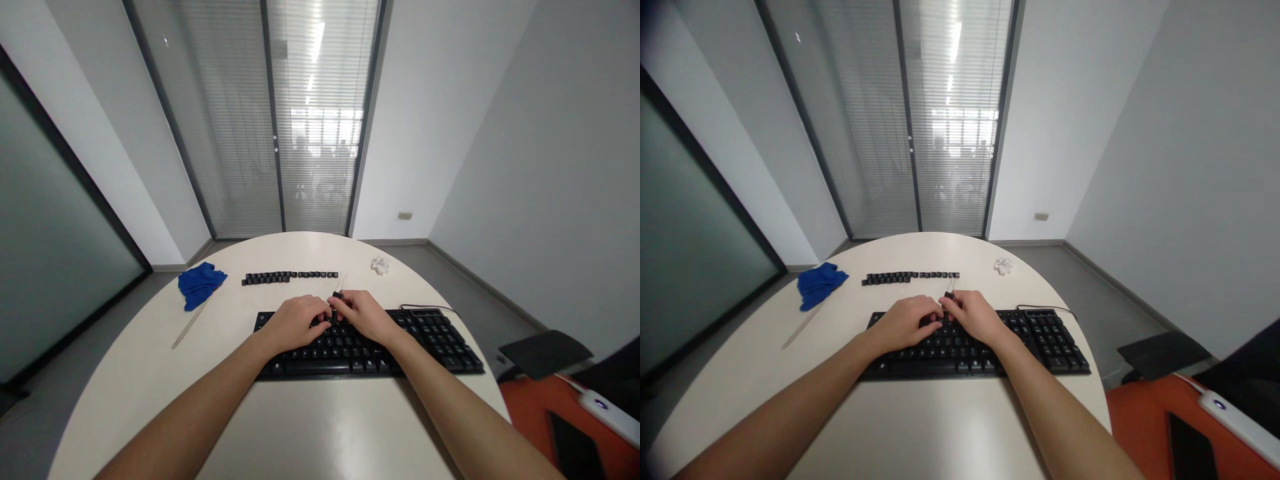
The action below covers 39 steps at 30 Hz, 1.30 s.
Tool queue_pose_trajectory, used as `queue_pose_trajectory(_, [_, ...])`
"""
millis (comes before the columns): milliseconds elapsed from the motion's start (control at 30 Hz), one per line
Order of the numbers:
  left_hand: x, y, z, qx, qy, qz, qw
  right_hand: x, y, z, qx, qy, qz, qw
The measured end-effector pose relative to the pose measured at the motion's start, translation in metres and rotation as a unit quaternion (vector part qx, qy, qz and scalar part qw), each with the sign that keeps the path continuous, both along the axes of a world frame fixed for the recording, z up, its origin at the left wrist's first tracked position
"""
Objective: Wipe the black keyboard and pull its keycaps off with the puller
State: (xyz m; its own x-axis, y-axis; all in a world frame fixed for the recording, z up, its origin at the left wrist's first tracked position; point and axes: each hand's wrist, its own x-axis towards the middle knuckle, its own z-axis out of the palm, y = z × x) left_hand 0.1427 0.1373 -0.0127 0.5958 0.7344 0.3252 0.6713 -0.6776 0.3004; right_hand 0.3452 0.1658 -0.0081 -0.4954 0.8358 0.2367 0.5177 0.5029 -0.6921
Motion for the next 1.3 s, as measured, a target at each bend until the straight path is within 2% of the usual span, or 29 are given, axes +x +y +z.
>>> queue_pose_trajectory(233, [0.001,-0.003,0.005,0.056,0.102,-0.01,0.993,-0.002,0.001,-0.003,-0.002,0.007,-0.028,1.0])
queue_pose_trajectory(333, [0.003,-0.004,0.007,0.068,0.117,-0.007,0.991,-0.001,0.003,-0.006,-0.014,0.008,-0.037,0.999])
queue_pose_trajectory(467, [0.004,-0.004,0.005,0.041,0.09,0.008,0.995,0.001,0.005,-0.006,-0.017,0.006,-0.031,0.999])
queue_pose_trajectory(700, [0.004,-0.007,0.007,0.028,0.074,0.018,0.997,0.002,0.001,-0.002,0.032,-0.028,-0.047,0.998])
queue_pose_trajectory(900, [0.004,-0.005,0.005,0.0,0.018,0.075,0.997,0.001,-0.002,-0.002,0.075,-0.063,-0.072,0.993])
queue_pose_trajectory(1300, [-0.002,0.01,-0.012,-0.091,-0.111,-0.01,0.99,0.001,-0.003,-0.001,0.073,-0.053,-0.064,0.994])
